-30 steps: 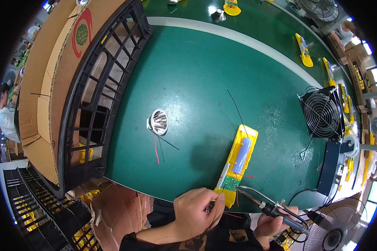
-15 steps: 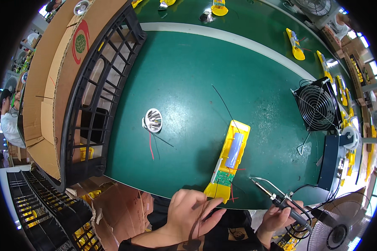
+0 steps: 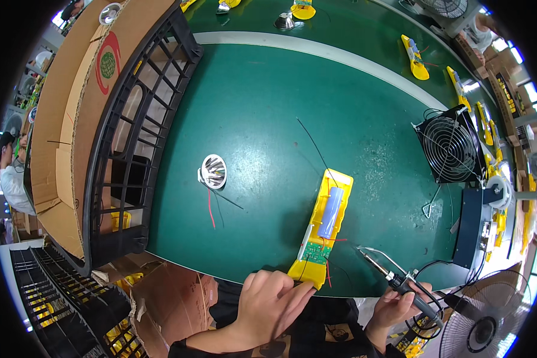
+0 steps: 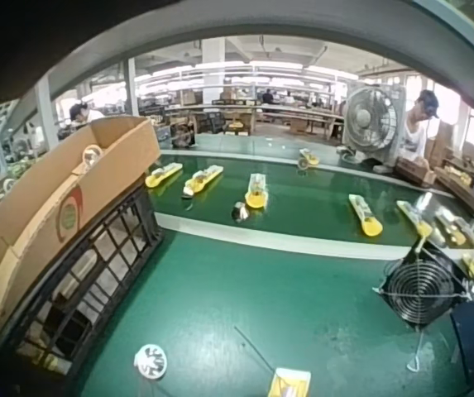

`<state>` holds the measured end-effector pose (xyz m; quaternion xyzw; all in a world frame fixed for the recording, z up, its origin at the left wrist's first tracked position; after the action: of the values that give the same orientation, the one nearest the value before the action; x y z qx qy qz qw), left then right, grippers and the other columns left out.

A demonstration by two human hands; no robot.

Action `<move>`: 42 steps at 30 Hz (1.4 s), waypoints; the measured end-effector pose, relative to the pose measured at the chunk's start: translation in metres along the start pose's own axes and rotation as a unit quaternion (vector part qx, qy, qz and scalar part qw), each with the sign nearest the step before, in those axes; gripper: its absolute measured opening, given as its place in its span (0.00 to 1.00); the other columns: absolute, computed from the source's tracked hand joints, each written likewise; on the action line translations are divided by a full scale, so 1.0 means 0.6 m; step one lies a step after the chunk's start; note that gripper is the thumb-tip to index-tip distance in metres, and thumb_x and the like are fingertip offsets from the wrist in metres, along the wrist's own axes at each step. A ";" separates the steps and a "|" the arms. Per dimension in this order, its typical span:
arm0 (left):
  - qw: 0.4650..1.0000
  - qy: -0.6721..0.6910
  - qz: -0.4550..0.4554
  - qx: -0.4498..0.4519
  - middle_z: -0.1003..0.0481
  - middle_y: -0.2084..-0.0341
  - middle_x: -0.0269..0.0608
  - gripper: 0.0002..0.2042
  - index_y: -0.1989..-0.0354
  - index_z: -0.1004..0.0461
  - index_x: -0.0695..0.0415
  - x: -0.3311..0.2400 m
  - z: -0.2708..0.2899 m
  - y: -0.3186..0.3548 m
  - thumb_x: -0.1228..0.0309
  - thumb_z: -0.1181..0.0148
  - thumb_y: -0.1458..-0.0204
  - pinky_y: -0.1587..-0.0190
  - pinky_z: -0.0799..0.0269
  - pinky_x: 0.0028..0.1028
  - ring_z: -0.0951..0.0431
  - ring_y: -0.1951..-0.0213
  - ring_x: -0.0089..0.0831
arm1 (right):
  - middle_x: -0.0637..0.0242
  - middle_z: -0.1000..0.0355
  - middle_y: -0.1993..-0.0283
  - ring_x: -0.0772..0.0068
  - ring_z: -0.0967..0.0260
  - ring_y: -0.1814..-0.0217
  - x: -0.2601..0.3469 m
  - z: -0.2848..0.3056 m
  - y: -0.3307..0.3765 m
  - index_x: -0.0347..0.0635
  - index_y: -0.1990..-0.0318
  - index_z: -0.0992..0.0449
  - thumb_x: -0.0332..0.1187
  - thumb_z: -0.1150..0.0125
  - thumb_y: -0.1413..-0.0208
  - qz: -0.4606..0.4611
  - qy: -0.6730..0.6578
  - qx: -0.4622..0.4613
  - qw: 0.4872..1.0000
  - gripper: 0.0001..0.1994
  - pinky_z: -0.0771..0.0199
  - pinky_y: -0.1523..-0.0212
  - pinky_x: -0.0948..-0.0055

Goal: The person assembles flashlights by taking reflectors from a box, soldering wires to the circuit board inside each casing with a soldering iron, and placing the assembled units onto a conveyor belt.

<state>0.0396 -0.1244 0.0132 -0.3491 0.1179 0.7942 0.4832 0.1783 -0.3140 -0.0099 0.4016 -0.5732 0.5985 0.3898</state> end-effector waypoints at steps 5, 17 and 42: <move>1.000 -0.006 0.009 0.013 0.43 0.83 0.26 0.09 0.74 0.24 0.48 0.000 0.001 0.000 0.71 0.35 0.68 0.73 0.48 0.25 0.41 0.77 0.24 | 0.70 0.45 0.82 0.86 0.52 0.90 -0.003 0.001 -0.002 0.35 0.68 0.39 0.39 0.47 0.51 0.020 0.018 0.018 0.999 0.14 0.48 0.89 0.88; 0.996 0.033 0.019 0.079 0.34 0.62 0.38 0.13 0.67 0.29 0.56 0.015 0.036 -0.015 0.76 0.39 0.64 0.62 0.36 0.30 0.33 0.63 0.37 | 0.70 0.45 0.82 0.87 0.54 0.91 0.010 -0.024 -0.004 0.35 0.70 0.40 0.41 0.46 0.54 -0.046 -0.031 0.021 0.998 0.17 0.51 0.90 0.89; 0.994 0.070 0.075 -0.031 0.38 0.55 0.48 0.03 0.81 0.30 0.56 -0.004 0.011 -0.018 0.76 0.42 0.65 0.52 0.45 0.34 0.39 0.54 0.42 | 0.69 0.43 0.82 0.86 0.47 0.88 0.041 -0.045 -0.013 0.38 0.69 0.42 0.45 0.42 0.55 -0.077 -0.067 0.115 0.988 0.20 0.44 0.87 0.89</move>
<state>0.0465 -0.1171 0.0215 -0.4089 0.1519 0.8051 0.4020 0.1756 -0.2865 0.0153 0.5259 -0.4931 0.6002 0.3465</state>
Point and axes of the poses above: each hand's wrist, its own y-axis away from the middle knuckle, its own z-axis out of the back of the hand, x = y × z, the point moved 4 cm from there along -y, towards the middle knuckle
